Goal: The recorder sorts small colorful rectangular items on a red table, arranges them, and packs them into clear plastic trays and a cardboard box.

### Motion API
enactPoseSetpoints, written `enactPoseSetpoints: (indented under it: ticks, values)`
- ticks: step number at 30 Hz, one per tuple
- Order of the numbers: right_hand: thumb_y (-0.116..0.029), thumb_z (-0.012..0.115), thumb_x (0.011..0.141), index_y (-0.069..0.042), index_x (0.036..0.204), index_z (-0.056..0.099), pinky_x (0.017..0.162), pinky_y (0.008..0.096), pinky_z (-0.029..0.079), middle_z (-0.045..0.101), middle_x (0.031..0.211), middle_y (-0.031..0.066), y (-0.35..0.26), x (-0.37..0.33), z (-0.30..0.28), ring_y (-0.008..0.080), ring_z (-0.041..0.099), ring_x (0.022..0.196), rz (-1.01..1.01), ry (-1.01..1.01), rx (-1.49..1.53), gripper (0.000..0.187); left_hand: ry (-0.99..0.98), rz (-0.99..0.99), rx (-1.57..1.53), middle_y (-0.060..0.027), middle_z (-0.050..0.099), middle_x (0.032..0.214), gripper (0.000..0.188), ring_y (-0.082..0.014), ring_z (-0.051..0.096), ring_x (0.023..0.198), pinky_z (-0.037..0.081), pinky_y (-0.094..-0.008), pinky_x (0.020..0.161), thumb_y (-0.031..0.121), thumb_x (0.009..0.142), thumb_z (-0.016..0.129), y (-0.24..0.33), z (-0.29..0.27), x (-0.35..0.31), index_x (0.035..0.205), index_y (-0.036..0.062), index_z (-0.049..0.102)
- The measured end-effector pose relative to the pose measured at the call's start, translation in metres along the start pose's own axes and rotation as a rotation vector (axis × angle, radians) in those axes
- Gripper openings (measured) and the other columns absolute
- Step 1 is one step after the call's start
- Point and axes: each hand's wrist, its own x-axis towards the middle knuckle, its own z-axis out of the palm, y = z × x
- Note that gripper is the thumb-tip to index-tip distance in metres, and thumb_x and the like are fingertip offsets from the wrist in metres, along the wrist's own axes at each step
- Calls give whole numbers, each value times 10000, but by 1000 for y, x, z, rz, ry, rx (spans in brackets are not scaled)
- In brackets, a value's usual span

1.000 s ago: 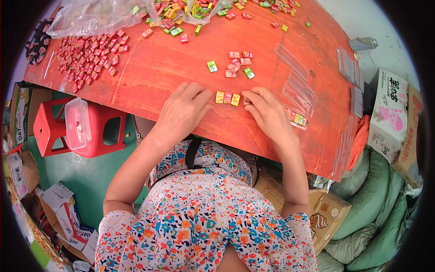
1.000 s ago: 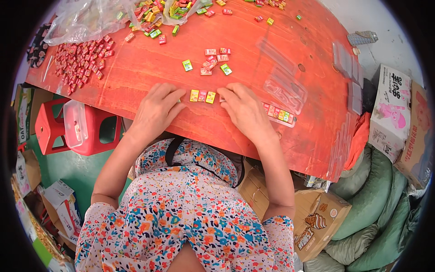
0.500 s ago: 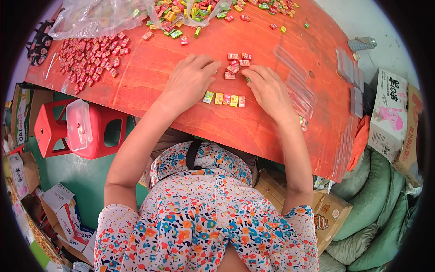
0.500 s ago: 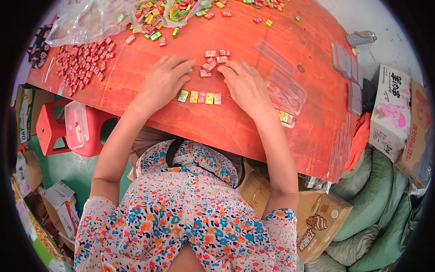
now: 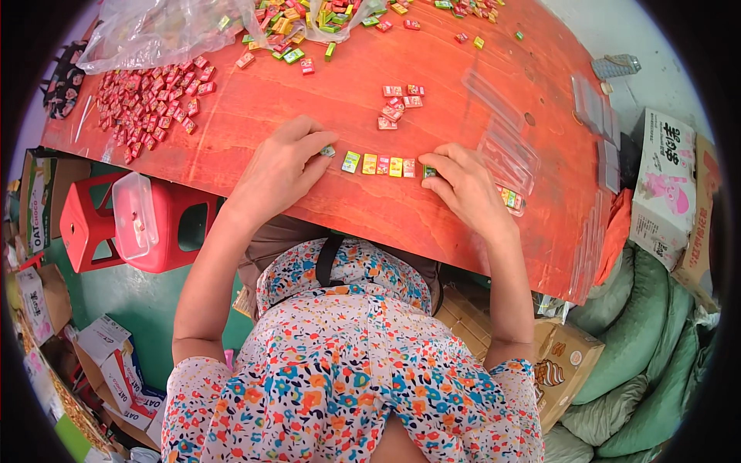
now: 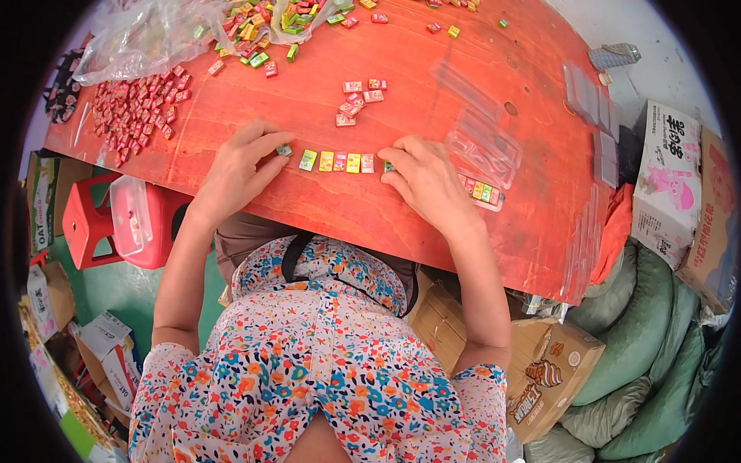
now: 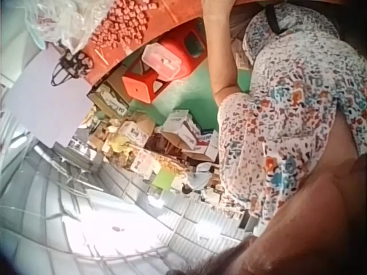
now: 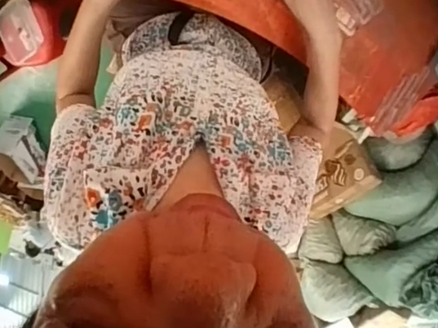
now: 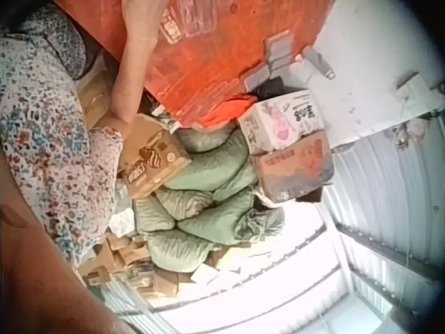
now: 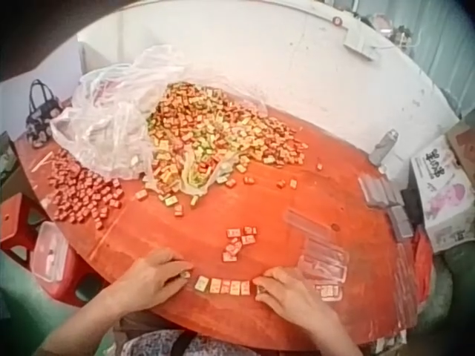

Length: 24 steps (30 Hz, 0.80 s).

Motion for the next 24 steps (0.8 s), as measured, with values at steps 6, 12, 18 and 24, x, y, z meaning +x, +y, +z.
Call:
enactPoseSetpoints:
  ticks: [6,12,18,24]
  values:
    - [-127,734,820,-33,1127,647,867,415,489,613,1082,114,-10,5,5,328,601,999,2,15,49,333,135,76,160,-148,609,1111,330,-333,616,1009,524,-394,833,24,846,663,-9,6,11,1175,8,637]
    - [-154,738,831,-42,1181,628,878,409,495,591,1151,128,-7,3,0,329,597,1040,81,6,65,384,-8,70,77,-172,585,1141,412,-347,601,1032,521,-411,843,115,830,719,7,7,3,1214,5,618]
    - [-176,751,811,-50,1154,638,883,426,474,601,1116,115,-8,11,4,326,602,1024,59,66,67,382,133,54,105,-140,604,979,322,-341,621,947,529,-431,795,230,837,722,21,27,40,1050,3,640]
    - [-176,730,834,-40,1121,652,862,424,481,616,1094,127,-7,10,1,328,614,998,115,59,123,327,172,29,263,-145,601,858,362,-357,622,860,507,-468,709,339,847,729,14,52,76,964,19,605]
